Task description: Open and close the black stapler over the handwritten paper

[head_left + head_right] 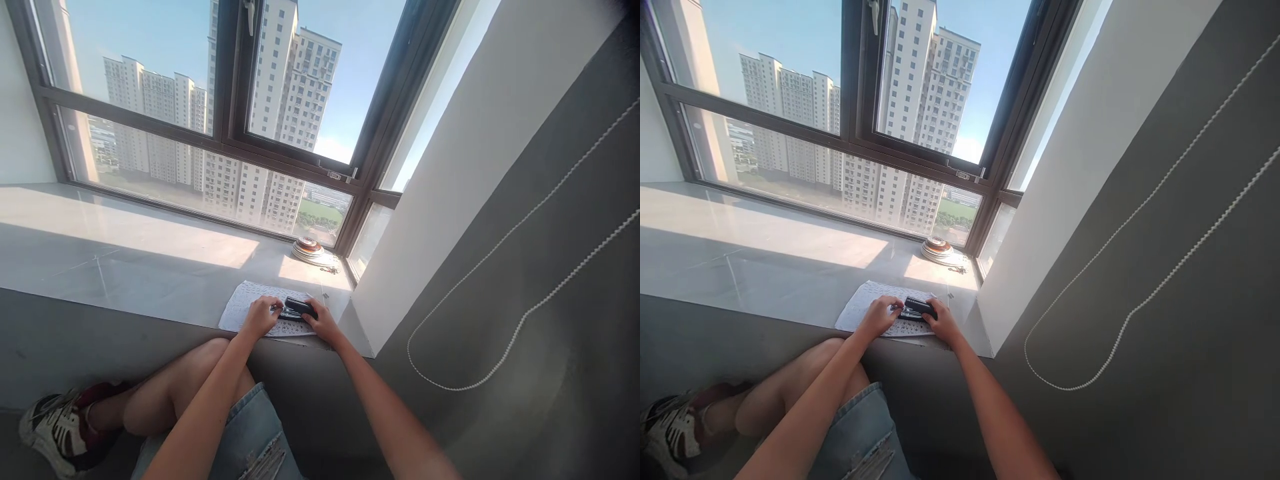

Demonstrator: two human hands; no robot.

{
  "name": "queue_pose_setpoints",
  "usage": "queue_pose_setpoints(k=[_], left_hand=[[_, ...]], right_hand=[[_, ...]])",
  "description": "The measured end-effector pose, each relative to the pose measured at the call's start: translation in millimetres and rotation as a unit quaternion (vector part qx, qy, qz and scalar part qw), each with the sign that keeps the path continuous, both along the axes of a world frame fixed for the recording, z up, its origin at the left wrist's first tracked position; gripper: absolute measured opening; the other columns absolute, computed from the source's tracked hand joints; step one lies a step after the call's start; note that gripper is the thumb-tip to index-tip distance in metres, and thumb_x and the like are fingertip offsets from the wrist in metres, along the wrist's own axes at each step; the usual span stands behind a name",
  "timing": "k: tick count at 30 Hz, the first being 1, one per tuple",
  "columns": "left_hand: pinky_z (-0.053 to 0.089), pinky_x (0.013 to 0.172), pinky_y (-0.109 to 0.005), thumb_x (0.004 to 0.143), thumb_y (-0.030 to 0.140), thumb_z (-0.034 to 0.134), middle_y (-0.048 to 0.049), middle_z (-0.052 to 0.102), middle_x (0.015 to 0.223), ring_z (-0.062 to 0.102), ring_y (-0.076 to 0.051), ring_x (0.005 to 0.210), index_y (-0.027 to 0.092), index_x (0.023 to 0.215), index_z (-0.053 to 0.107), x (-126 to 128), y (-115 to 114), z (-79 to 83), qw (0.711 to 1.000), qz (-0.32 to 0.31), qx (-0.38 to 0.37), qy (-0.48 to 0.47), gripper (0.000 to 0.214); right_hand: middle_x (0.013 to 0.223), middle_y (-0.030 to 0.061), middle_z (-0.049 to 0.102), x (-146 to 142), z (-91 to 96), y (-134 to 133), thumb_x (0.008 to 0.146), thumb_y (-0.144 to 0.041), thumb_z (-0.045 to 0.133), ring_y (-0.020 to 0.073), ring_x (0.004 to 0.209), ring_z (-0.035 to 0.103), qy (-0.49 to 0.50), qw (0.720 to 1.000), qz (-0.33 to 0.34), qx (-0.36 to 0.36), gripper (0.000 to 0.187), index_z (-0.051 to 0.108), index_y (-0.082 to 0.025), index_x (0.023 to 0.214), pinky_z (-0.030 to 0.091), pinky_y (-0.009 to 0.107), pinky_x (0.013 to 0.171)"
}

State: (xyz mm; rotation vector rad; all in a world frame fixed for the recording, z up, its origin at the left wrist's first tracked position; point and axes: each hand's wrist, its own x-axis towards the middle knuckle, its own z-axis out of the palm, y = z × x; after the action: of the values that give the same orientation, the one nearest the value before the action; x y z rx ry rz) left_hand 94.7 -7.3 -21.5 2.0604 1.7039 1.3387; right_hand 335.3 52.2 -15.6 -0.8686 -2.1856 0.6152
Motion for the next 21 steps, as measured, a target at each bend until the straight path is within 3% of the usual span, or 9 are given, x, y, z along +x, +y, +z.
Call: queue_pose_setpoints(k=[5, 8, 15, 17, 21], left_hand=[[0.054, 0.096, -0.042, 0.083, 0.019, 0.065, -0.0057, 0.08, 0.097, 0.073, -0.029, 0.099, 0.025, 0.087, 0.081, -8.3, -4.7, -5.5, 1.0, 0.004, 0.021, -0.015, 0.017], [0.055, 0.095, -0.042, 0.082, 0.018, 0.066, -0.0066, 0.08, 0.099, 0.074, -0.029, 0.099, 0.024, 0.087, 0.08, -12.2, -9.2, -5.5, 0.998, 0.038, 0.032, -0.047, 0.016], [0.061, 0.08, -0.037, 0.082, 0.027, 0.071, -0.0051, 0.081, 0.082, 0.078, -0.028, 0.086, 0.023, 0.095, 0.079, -13.6, -16.1, -3.7, 0.984, 0.102, -0.039, -0.139, 0.016], [0.061, 0.076, -0.036, 0.079, 0.027, 0.072, -0.0054, 0.081, 0.081, 0.078, -0.028, 0.084, 0.024, 0.093, 0.078, -11.8, -16.6, -3.0, 0.982, 0.086, -0.049, -0.161, 0.016], [0.06, 0.062, -0.033, 0.076, 0.031, 0.073, -0.0072, 0.082, 0.092, 0.076, -0.024, 0.064, 0.022, 0.107, 0.072, -2.9, -16.1, 1.7, 0.972, -0.025, -0.09, -0.214, 0.032]], right_hand=[[0.116, 0.0084, 0.067, 1.3, -3.5, 2.0, 0.089, -0.035, 0.063, 0.0279, 0.108, 0.06, -0.003, 1.0, -0.004, -0.005, 0.034, 0.063, -0.024, 0.121, 0.046, 0.042, 0.096], [0.114, 0.0081, 0.067, 1.9, -5.0, 3.0, 0.088, -0.035, 0.063, 0.0276, 0.106, 0.061, -0.003, 1.0, -0.007, -0.004, 0.035, 0.063, -0.024, 0.121, 0.046, 0.041, 0.095], [0.11, 0.0076, 0.069, 0.5, -0.7, 1.1, 0.087, -0.036, 0.064, 0.0263, 0.101, 0.062, 0.014, 1.0, -0.009, -0.009, 0.033, 0.066, -0.023, 0.117, 0.049, 0.039, 0.09], [0.111, 0.0075, 0.07, 0.1, 0.4, 0.1, 0.087, -0.038, 0.065, 0.0266, 0.102, 0.062, 0.018, 1.0, -0.009, -0.01, 0.034, 0.067, -0.024, 0.118, 0.05, 0.04, 0.091], [0.117, 0.0077, 0.069, -1.3, -0.1, -0.6, 0.087, -0.04, 0.067, 0.027, 0.106, 0.062, 0.03, 0.999, -0.009, -0.011, 0.035, 0.067, -0.024, 0.118, 0.049, 0.042, 0.096]])
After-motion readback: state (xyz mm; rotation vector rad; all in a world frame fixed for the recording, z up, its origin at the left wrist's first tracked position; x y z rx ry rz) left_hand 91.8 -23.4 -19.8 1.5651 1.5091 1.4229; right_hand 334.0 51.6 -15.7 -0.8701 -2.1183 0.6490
